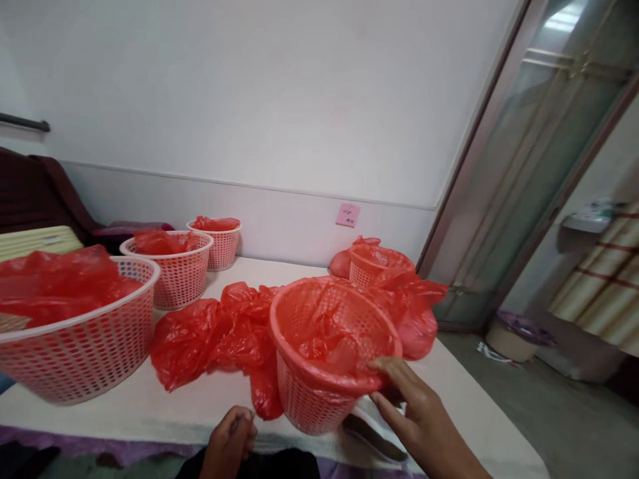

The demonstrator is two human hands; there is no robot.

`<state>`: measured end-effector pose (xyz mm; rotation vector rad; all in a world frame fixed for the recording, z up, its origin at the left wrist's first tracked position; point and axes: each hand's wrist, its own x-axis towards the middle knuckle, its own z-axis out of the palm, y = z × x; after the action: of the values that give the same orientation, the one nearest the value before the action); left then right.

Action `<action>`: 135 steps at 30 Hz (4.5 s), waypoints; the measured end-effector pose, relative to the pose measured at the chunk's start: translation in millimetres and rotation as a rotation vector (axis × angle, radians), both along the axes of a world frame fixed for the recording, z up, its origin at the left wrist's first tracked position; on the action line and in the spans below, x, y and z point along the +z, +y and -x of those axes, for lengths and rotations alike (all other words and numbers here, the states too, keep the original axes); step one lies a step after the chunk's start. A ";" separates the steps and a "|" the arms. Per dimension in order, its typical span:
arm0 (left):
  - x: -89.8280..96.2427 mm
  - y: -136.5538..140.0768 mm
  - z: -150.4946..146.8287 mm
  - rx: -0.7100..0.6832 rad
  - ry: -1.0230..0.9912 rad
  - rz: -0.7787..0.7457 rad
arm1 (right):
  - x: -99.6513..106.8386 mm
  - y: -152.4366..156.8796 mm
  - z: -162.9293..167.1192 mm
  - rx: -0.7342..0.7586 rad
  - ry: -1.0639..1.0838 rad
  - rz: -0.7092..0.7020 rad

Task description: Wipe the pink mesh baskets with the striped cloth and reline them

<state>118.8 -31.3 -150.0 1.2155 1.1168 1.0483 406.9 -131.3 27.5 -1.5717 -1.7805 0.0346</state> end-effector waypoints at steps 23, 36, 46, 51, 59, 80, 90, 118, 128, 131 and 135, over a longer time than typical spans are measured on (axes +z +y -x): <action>160.8 13.3 -49.3 -0.065 -0.646 0.388 | -18.7 24.8 -46.2 0.062 1.799 0.403; 199.1 15.7 -48.7 0.022 -0.491 0.000 | -20.2 28.6 -38.5 -0.097 1.627 0.176; 210.8 25.5 -58.7 -0.002 -0.019 -0.268 | -2.3 34.4 -60.3 -0.335 0.735 -0.014; 196.4 11.4 -58.2 0.039 0.159 -0.397 | 18.7 34.7 -50.1 -0.332 0.532 -0.106; 159.6 -2.1 -67.3 -0.048 0.427 -0.851 | 25.5 40.2 -28.3 -0.200 0.496 -0.132; 157.8 17.6 -86.5 0.031 0.536 -0.897 | -186.3 18.2 -44.3 -0.325 -0.106 0.409; 157.8 13.8 -91.6 0.034 0.506 -0.863 | -197.7 4.3 -118.4 -0.431 -0.348 0.376; 214.1 20.2 -119.0 0.022 0.025 -0.546 | 4.8 44.7 -70.0 -0.148 1.040 0.093; 235.6 -10.0 -135.7 -0.037 0.082 -1.044 | 73.6 22.8 -10.8 0.158 0.732 -0.162; 224.9 -37.0 -139.0 -0.213 0.116 -1.258 | 70.6 10.4 14.8 0.208 0.817 -0.064; 207.6 -55.7 -143.8 -0.228 0.247 -1.497 | 60.9 7.8 22.7 0.180 0.947 0.040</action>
<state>262.7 -87.0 57.6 2.5886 0.1507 1.6042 384.2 -123.5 88.4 -1.1074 -1.1393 0.7709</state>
